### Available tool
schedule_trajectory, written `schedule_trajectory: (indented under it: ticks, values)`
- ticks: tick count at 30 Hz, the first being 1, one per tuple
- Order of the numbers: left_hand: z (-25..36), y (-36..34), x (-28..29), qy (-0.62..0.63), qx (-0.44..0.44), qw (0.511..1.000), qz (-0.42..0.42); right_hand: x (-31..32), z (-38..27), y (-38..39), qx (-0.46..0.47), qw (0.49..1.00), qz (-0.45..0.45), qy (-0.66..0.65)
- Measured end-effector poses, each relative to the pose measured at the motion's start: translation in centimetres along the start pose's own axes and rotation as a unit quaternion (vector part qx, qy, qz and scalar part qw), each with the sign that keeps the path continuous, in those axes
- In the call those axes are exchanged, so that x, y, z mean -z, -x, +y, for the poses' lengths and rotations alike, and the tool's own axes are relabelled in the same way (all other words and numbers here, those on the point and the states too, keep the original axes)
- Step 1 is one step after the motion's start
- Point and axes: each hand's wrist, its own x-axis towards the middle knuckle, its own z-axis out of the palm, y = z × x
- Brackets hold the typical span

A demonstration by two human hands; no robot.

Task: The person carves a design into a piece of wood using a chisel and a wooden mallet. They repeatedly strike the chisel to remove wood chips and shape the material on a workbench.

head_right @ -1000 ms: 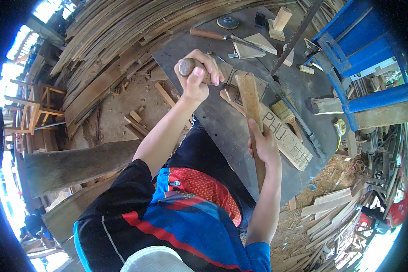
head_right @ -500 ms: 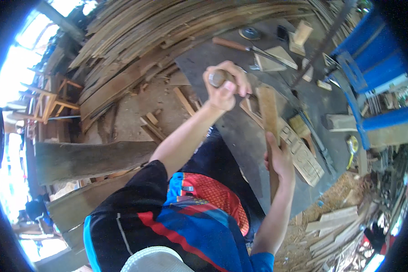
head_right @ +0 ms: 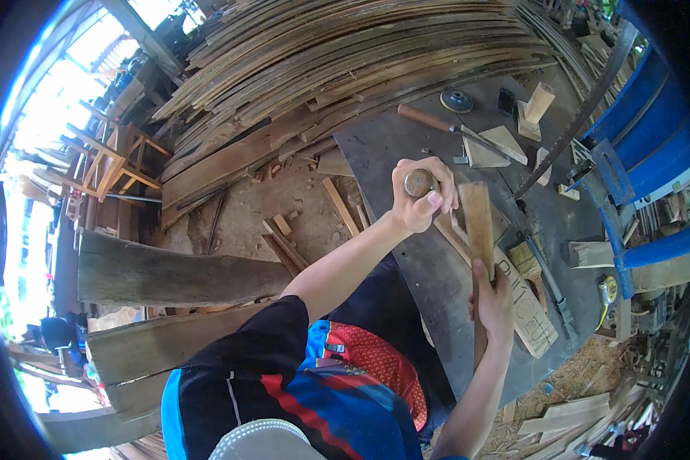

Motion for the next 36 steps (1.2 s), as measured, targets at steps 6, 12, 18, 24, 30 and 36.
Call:
schedule_trajectory:
  ticks: [6,12,18,24,30,36]
  values:
    - [1.6,0.4,0.8,-0.016,0.004,1.0,0.015,-0.7,-2.4,-3.4,0.079,0.985,0.098,0.123]
    - [2.5,1.9,1.8,-0.009,0.032,0.999,0.033,-1.1,-2.9,-6.2,0.156,0.957,0.101,0.224]
    - [4.2,3.5,1.9,-0.013,0.062,0.995,0.073,-1.3,-3.9,-5.8,0.182,0.897,0.148,0.375]
    - [5.6,4.7,2.7,-0.004,0.092,0.99,0.109,0.5,-7.0,-6.6,0.199,0.908,0.116,0.352]
    - [5.5,4.7,2.5,0.014,0.095,0.989,0.115,2.6,-5.8,-12.5,0.247,0.895,0.063,0.366]
    - [6.5,6.2,1.6,0.072,0.152,0.973,0.16,2.6,-5.8,-14.3,0.224,0.9,-0.055,0.371]
